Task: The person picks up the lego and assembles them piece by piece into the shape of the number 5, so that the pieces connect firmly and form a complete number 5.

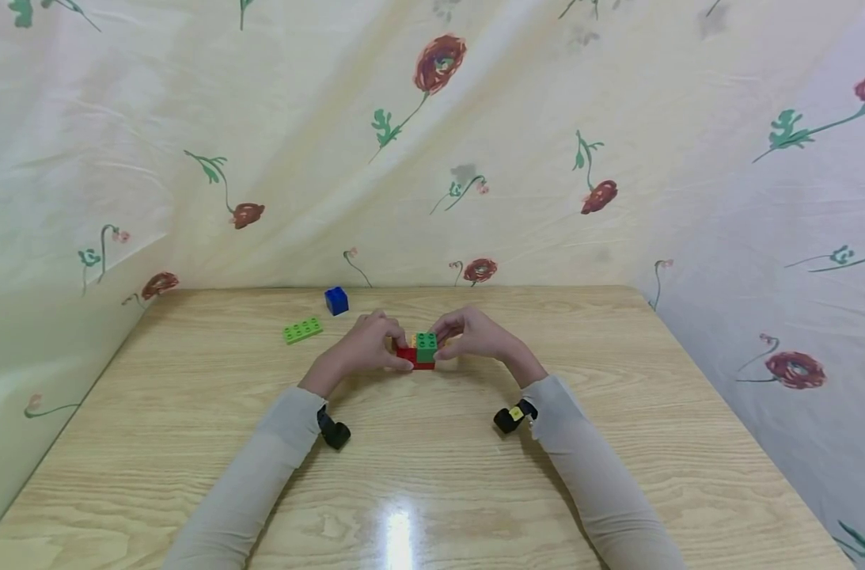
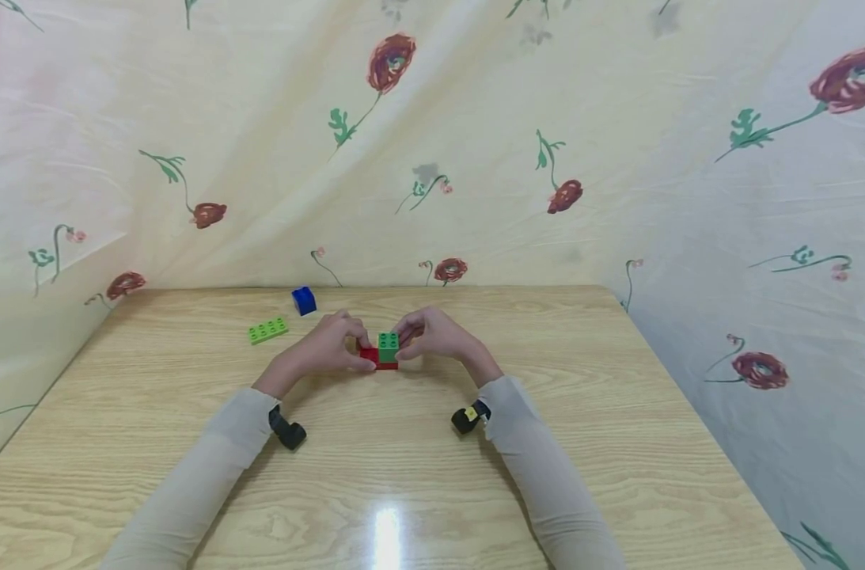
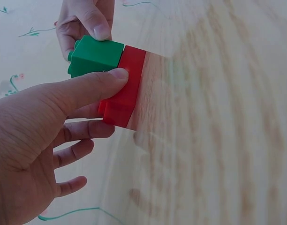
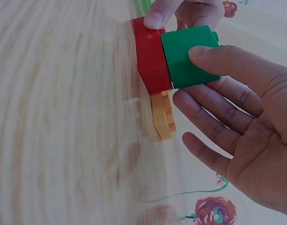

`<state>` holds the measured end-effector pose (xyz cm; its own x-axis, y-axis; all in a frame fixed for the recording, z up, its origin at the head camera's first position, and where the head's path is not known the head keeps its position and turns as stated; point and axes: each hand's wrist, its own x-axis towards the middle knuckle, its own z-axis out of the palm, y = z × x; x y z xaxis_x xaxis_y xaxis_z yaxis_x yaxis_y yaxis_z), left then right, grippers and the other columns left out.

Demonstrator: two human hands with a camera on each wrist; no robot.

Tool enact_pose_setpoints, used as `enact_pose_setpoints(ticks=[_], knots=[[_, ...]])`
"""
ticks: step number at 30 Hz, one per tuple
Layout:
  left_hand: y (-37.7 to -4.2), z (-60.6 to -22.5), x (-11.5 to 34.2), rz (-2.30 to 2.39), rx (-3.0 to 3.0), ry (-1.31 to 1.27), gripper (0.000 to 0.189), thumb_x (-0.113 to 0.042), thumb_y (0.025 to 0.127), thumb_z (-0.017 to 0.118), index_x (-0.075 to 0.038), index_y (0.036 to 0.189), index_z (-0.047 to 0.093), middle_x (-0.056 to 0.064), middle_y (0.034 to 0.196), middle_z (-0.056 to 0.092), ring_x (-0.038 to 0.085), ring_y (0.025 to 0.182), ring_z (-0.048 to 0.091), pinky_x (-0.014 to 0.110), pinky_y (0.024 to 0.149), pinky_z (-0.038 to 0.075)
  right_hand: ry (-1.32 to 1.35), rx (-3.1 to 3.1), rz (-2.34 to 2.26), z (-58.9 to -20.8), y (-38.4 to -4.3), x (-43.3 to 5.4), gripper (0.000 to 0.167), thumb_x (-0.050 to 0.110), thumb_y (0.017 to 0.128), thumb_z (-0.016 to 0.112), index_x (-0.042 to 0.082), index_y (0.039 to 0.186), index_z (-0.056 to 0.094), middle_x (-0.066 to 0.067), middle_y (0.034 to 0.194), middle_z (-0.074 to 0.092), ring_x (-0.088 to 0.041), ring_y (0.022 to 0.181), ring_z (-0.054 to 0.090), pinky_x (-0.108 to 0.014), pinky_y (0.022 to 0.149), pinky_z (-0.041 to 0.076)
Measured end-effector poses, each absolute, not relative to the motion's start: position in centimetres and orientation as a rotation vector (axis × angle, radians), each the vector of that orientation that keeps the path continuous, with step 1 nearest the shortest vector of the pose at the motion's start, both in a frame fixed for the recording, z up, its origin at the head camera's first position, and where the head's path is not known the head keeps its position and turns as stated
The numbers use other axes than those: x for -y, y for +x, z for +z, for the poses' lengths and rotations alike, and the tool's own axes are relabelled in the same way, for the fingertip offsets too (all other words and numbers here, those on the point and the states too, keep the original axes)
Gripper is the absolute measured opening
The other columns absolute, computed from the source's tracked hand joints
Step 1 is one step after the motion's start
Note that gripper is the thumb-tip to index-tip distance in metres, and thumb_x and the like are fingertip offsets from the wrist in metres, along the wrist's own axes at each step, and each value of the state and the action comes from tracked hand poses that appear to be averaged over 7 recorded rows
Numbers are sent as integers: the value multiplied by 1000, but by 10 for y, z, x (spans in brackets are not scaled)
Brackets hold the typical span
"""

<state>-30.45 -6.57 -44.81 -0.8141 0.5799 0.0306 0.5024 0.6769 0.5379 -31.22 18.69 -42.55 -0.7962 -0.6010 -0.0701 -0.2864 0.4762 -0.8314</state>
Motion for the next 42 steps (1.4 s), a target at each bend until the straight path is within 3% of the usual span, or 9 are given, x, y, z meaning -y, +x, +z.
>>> enact_pose_setpoints(ticks=[19, 26, 33, 42], knots=[[-306, -445, 66, 822, -2745, 893, 25, -40, 80, 87, -20, 88, 76, -4, 99, 70, 20, 101, 45, 42, 94, 34, -771, -2398, -1209, -427, -317, -187, 29, 6, 82, 83, 4, 110, 75, -8, 103, 77, -20, 96, 71, -39, 92, 56], [-307, -447, 65, 788, -2769, 906, 25, -43, 80, 86, -21, 86, 75, -5, 97, 68, 21, 101, 44, 42, 93, 33, -783, -2406, -1167, -426, -317, -187, 29, 6, 82, 83, 5, 110, 74, -7, 104, 76, -22, 97, 71, -34, 89, 56], [-305, -446, 66, 728, -2788, 916, 24, -43, 82, 85, -23, 89, 74, -4, 101, 68, 21, 102, 43, 43, 93, 33, -807, -2421, -1125, -425, -316, -186, 29, 8, 84, 82, 6, 112, 72, -6, 106, 76, -25, 102, 69, -45, 99, 53], [-304, -441, 70, 749, -2787, 916, 24, -42, 81, 86, -24, 94, 75, -4, 96, 65, 21, 104, 43, 44, 95, 33, -794, -2472, -1054, -423, -315, -184, 34, 9, 84, 80, 7, 117, 71, -8, 112, 75, -29, 112, 66, -53, 105, 47]])
